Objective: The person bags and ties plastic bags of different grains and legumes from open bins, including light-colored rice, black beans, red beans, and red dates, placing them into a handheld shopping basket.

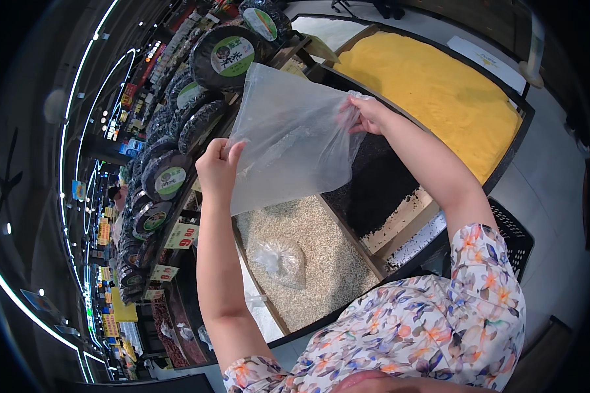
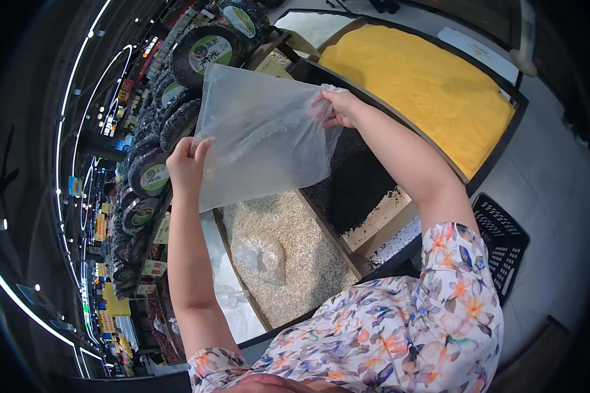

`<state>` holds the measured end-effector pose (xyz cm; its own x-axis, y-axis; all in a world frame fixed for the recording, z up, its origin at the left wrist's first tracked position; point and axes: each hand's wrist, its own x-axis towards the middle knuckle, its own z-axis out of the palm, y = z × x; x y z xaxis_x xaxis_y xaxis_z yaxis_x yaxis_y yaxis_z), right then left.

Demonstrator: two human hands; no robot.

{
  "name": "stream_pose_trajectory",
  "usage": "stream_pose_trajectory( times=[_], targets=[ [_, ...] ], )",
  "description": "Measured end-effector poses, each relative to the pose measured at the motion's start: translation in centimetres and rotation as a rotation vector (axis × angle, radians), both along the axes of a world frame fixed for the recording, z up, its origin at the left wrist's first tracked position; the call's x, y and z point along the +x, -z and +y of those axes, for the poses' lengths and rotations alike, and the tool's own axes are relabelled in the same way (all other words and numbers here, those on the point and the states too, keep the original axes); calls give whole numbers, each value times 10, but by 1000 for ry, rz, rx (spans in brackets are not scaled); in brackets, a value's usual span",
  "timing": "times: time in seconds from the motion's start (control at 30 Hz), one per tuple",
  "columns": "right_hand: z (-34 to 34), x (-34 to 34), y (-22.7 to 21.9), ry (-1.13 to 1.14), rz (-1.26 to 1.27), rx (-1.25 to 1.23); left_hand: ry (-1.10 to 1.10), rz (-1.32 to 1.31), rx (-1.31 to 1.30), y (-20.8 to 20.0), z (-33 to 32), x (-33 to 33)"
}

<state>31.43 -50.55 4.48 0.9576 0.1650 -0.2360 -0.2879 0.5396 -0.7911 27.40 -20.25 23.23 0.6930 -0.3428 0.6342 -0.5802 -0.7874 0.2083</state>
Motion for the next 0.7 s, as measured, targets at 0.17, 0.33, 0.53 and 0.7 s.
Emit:
stream_pose_trajectory(
  times=[0.17, 0.33, 0.53, 0.7],
  targets=[
    [-6, -13, 6, 130, -107, 213, -7, 489, 36, 10, 11, 5],
    [12, -20, 10, -70, -212, -23, 30, 374, -61, 21, 6, -5],
    [-4, -14, 5, 56, -214, -114, -49, 59, -30, 15, 2, -13],
    [-6, -15, -1, 136, -196, -120, -53, 8, 36, 23, 15, -13]
  ],
)
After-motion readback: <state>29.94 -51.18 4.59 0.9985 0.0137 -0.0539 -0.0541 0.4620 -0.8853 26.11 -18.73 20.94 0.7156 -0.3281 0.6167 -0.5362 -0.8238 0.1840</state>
